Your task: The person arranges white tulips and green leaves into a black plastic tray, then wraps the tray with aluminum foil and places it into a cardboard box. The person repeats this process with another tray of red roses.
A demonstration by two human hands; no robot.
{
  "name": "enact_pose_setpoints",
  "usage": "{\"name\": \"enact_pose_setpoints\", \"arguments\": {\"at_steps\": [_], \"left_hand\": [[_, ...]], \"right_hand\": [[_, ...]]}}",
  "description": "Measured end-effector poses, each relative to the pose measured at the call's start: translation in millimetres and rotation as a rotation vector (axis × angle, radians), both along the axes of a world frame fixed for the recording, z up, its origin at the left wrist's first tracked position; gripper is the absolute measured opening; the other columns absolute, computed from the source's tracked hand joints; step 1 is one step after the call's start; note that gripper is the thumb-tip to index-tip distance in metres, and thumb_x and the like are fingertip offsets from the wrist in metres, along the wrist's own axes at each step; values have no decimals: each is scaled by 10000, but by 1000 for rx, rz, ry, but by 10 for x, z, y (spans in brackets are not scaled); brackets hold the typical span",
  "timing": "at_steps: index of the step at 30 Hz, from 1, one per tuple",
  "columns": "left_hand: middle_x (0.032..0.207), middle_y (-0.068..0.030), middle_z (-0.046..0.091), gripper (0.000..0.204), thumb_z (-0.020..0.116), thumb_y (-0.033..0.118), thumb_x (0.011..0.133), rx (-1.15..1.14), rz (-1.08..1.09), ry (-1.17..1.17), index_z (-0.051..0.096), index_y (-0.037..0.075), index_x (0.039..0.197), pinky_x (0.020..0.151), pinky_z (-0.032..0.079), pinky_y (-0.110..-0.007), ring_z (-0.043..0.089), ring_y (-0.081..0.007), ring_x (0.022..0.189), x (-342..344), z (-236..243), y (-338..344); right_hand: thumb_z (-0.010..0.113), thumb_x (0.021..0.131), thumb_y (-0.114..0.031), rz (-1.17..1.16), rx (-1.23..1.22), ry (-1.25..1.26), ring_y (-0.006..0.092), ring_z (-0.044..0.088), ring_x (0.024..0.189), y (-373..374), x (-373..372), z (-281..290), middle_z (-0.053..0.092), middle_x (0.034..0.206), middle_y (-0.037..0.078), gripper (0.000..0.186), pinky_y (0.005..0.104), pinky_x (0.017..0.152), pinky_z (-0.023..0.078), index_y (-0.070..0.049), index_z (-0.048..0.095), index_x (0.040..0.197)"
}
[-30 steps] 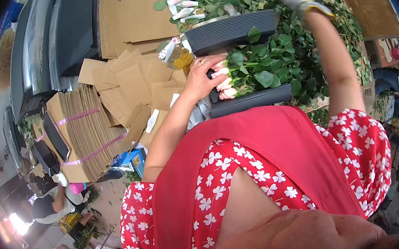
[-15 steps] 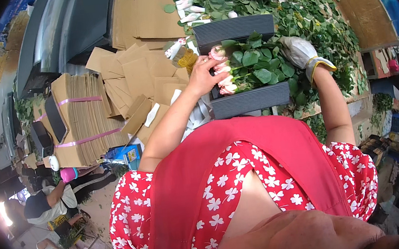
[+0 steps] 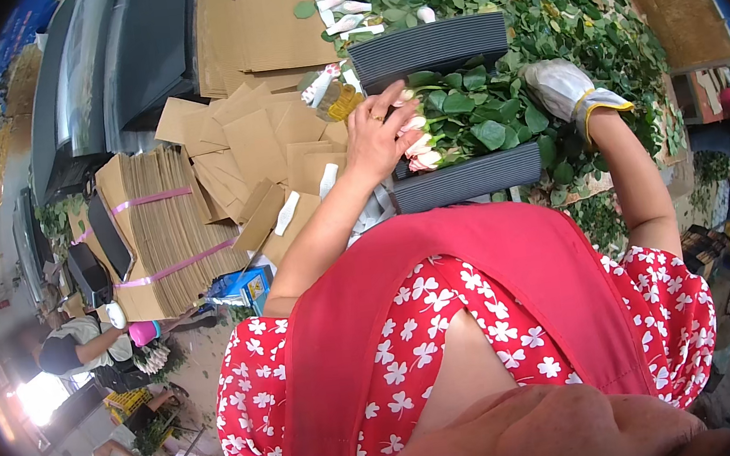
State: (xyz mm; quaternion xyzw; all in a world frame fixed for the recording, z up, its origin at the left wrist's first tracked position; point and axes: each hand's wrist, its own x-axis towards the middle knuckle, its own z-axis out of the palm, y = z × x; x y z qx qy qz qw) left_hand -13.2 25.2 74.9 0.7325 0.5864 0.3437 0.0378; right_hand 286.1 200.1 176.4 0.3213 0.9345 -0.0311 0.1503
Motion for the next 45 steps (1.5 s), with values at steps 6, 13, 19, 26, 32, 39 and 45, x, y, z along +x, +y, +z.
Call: {"name": "enact_pose_setpoints", "arguments": {"at_steps": [6, 13, 19, 26, 32, 39, 45], "left_hand": [[1329, -65, 601, 481, 799, 335, 713, -191, -90, -410, 698, 196, 1162, 1068, 301, -442, 529, -250, 1234, -125, -132, 135], [1360, -55, 582, 491, 806, 319, 715, -149, -83, -364, 690, 193, 1175, 1063, 324, -443, 529, -266, 1221, -90, -216, 166], [1362, -81, 582, 505, 808, 294, 716, -142, -55, -374, 683, 147, 1184, 1069, 345, -451, 527, -298, 1228, -114, -214, 137], [1363, -21, 590, 530, 810, 353, 705, -176, -66, -431, 693, 200, 1199, 1058, 313, -457, 507, -308, 1187, -124, -282, 155], [1321, -61, 617, 517, 823, 305, 681, -133, -52, -366, 698, 146, 1156, 1025, 372, -444, 561, -310, 1154, -114, -231, 160], [1326, -69, 610, 515, 812, 285, 687, -104, 31, -293, 688, 160, 1171, 1022, 382, -443, 558, -302, 1171, -25, -157, 126], [1255, -88, 627, 370, 757, 123, 796, -182, 78, -715, 697, 84, 1160, 964, 432, -373, 560, -234, 1151, -185, -119, -126]], "right_hand": [[605, 776, -68, -147, 339, 71, 340, 681, 850, -256, -315, 347, 670, 890, 170, 170, 436, 701, 564, -46, 632, 942], [589, 852, -201, 228, 69, 280, 343, 672, 714, -578, -1272, -44, 672, 839, 171, 127, 430, 616, 535, -77, 617, 856], [622, 815, -204, 231, -133, 449, 398, 656, 763, -498, -1248, -21, 673, 818, 186, 169, 477, 650, 533, -48, 665, 865], [640, 798, -179, 246, -130, 532, 385, 663, 722, -546, -1294, -321, 657, 765, 201, 163, 457, 630, 535, -16, 645, 799], [651, 786, -156, 303, 66, 289, 345, 681, 780, -654, -1285, -234, 666, 824, 175, 167, 463, 629, 547, -10, 614, 859], [640, 788, -136, 135, -43, 199, 359, 693, 798, -806, -1279, 5, 691, 877, 158, 171, 467, 645, 552, -60, 645, 942], [624, 800, -152, 118, -88, 212, 352, 692, 803, -897, -1231, 6, 685, 904, 156, 170, 460, 633, 550, -49, 634, 935]]}}
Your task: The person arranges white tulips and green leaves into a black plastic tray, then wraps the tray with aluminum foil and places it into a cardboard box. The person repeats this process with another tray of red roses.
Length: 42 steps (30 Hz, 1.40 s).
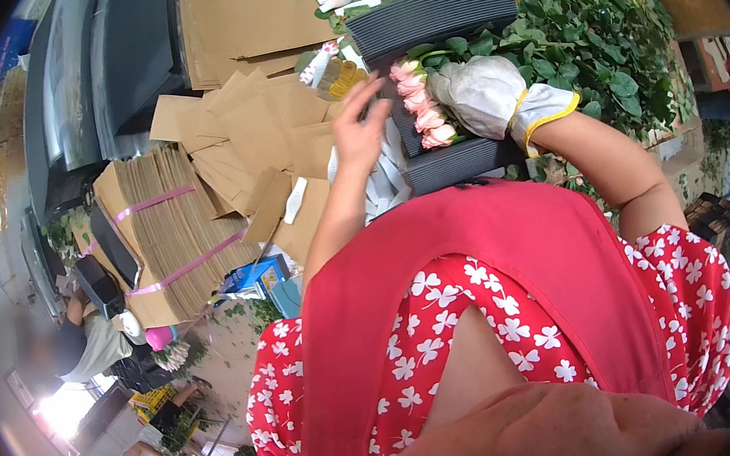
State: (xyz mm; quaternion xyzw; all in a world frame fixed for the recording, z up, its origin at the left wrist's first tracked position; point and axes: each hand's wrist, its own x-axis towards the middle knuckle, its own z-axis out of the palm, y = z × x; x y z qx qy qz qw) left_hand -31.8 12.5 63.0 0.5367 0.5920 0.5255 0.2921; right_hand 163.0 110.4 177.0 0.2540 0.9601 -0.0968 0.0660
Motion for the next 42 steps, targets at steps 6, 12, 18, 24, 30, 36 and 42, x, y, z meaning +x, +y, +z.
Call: {"name": "enact_pose_setpoints", "arguments": {"at_steps": [6, 12, 18, 24, 30, 36, 42], "left_hand": [[945, -51, 591, 406, 816, 225, 738, -78, -25, 73, 724, 133, 1123, 887, 438, -365, 536, -220, 963, 162, 321, -142], [986, -53, 523, 551, 858, 348, 653, -174, -21, 255, 718, 237, 1173, 940, 398, -381, 492, -240, 1001, 244, 50, -119], [985, -50, 530, 511, 835, 293, 677, -135, -28, 214, 721, 255, 1173, 962, 390, -380, 487, -238, 1010, 260, 48, -107], [942, -31, 523, 528, 835, 298, 684, -184, -40, 199, 712, 277, 1197, 971, 367, -355, 477, -221, 982, 224, 39, -95], [950, -52, 519, 537, 822, 270, 677, -148, 7, 87, 710, 273, 1202, 940, 411, -353, 498, -215, 985, 344, -13, -163], [1033, -80, 589, 506, 832, 403, 633, -68, 81, 163, 728, 201, 1085, 888, 438, -423, 548, -285, 1027, 335, -267, -119], [1100, -128, 675, 577, 786, 463, 694, -381, -191, -325, 669, 117, 1140, 955, 450, -414, 605, -311, 1081, 393, -267, -143]], "right_hand": [[642, 784, -160, 9, 44, -38, 333, 694, 774, -2, -31, -30, 684, 874, 140, 201, 449, 617, 551, -47, 628, 950], [642, 813, -198, 79, -65, 18, 344, 680, 730, 109, -28, 176, 686, 848, 149, 184, 452, 587, 531, -63, 613, 934], [575, 922, -384, 222, -407, -203, 395, 635, 709, 88, -27, 139, 655, 750, 186, 356, 492, 651, 496, -43, 644, 843], [553, 924, -463, 129, -425, -328, 415, 644, 780, 45, -259, 295, 666, 794, 213, 433, 484, 698, 500, -59, 700, 871], [554, 908, -477, 118, -371, -386, 397, 659, 784, -5, -337, 274, 679, 789, 195, 440, 476, 699, 513, -69, 710, 857], [615, 833, -245, 404, -145, 159, 349, 655, 729, -41, -618, 482, 659, 776, 134, 177, 446, 620, 505, -107, 656, 937], [614, 799, -231, 751, -20, 391, 353, 637, 691, -259, -1824, 118, 640, 768, 143, 228, 433, 604, 505, -115, 633, 994]]}}
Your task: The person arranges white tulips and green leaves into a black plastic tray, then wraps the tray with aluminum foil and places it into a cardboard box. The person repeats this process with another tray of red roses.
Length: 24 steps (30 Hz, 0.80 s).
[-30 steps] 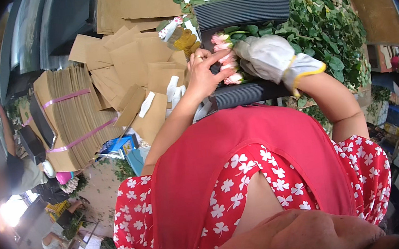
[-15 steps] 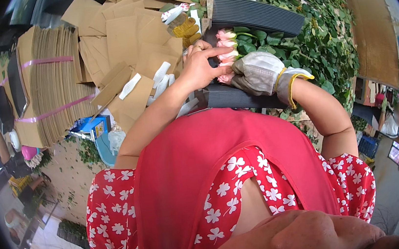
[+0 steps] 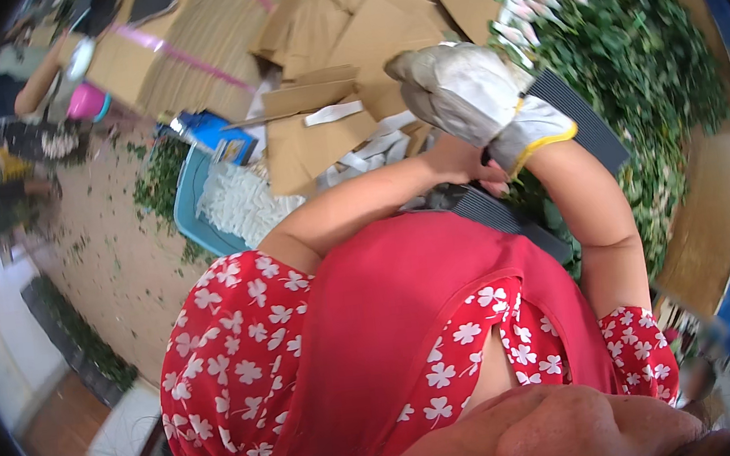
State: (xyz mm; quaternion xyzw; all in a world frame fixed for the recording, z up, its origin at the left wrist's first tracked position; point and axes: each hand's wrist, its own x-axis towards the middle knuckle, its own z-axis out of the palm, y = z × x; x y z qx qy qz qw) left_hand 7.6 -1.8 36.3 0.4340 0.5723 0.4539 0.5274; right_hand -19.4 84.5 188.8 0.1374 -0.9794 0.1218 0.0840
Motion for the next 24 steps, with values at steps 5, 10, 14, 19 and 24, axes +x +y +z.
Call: {"name": "enact_pose_setpoints", "arguments": {"at_steps": [5, 10, 14, 19, 24], "left_hand": [[1166, -141, 670, 542, 712, 414, 792, 354, 3, -119, 648, 45, 1184, 1012, 427, -406, 591, -312, 1137, 79, -132, 151], [1165, -140, 653, 529, 713, 435, 775, 405, 142, 425, 664, 83, 1167, 1009, 423, -408, 574, -306, 1145, -14, -35, 114], [1143, -134, 642, 519, 727, 461, 743, 340, 205, 467, 684, 127, 1138, 992, 424, -411, 564, -304, 1135, -111, -83, 57], [1116, -128, 629, 507, 744, 493, 704, 334, 227, 493, 709, 182, 1102, 971, 426, -415, 551, -302, 1122, 35, -92, -76], [1089, -121, 616, 495, 762, 526, 665, 382, 206, 494, 734, 237, 1066, 950, 428, -419, 537, -299, 1109, 31, -62, 113]], "right_hand": [[691, 793, -282, -49, 46, 87, 321, 638, 942, -760, -631, -12, 656, 1002, 144, 392, 421, 803, 520, -93, 572, 1115], [711, 782, -261, -107, 63, 11, 308, 588, 1059, -976, -704, -194, 615, 1124, 107, 489, 414, 900, 492, -100, 554, 1216], [700, 756, -253, 169, -49, 196, 333, 569, 1077, -1387, -712, 81, 592, 1150, 122, 478, 437, 904, 494, -125, 579, 1200], [672, 761, -205, 31, 205, 130, 322, 568, 1064, -1597, -1016, -421, 619, 1125, 106, 344, 443, 908, 484, -125, 666, 1096], [680, 830, -213, -60, -80, 204, 297, 652, 836, -1127, -517, 554, 688, 904, 141, 214, 415, 797, 509, -61, 702, 979]]}}
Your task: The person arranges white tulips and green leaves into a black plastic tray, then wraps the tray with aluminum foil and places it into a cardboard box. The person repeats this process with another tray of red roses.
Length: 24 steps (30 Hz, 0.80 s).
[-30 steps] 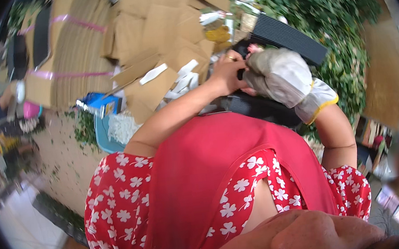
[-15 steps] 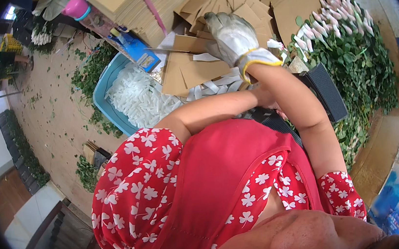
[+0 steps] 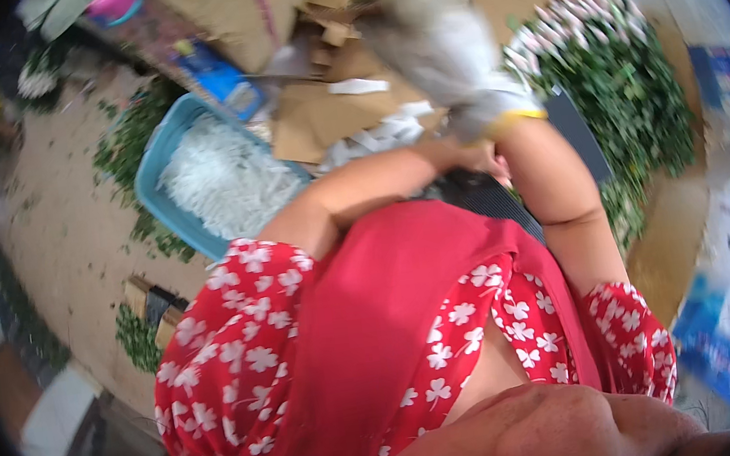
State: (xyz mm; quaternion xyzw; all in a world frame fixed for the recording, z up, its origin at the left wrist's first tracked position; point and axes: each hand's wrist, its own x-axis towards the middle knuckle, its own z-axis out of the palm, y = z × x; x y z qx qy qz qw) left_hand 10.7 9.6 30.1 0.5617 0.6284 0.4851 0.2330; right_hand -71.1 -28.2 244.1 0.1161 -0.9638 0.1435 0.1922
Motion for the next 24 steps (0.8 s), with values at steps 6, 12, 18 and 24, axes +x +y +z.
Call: {"name": "enact_pose_setpoints", "arguments": {"at_steps": [6, 12, 18, 24], "left_hand": [[1033, -121, 580, 567, 799, 414, 680, -40, 16, 37, 684, 315, 1226, 971, 389, -398, 514, -283, 1059, -129, 115, -42], [1061, -115, 519, 563, 807, 365, 663, -83, -7, -24, 695, 259, 1204, 1006, 387, -398, 479, -290, 1100, -86, 90, 9], [1071, -103, 505, 491, 804, 237, 624, -68, 27, -89, 715, 188, 1105, 988, 411, -400, 483, -300, 1096, -43, -11, -42], [1082, -91, 497, 501, 808, 219, 613, -99, 25, -88, 718, 188, 1105, 981, 405, -398, 481, -282, 1078, -52, 85, -55]], "right_hand": [[581, 965, -251, -597, -956, -633, 146, 630, 915, 1213, 1874, 430, 681, 1022, 42, 345, 288, 826, 504, 21, 609, 1175], [552, 973, -383, -1014, -1175, -580, 122, 596, 802, 1731, 2440, -352, 674, 997, 67, 376, 301, 729, 502, -66, 634, 1157], [614, 929, -347, -1055, -1088, -258, 241, 660, 783, 1650, 2269, -1041, 710, 915, 135, 384, 352, 738, 515, 3, 647, 1082], [539, 930, -382, -926, 205, -831, 386, 668, 792, 1714, 2227, -417, 689, 829, 203, 365, 472, 710, 527, -40, 663, 952]]}}
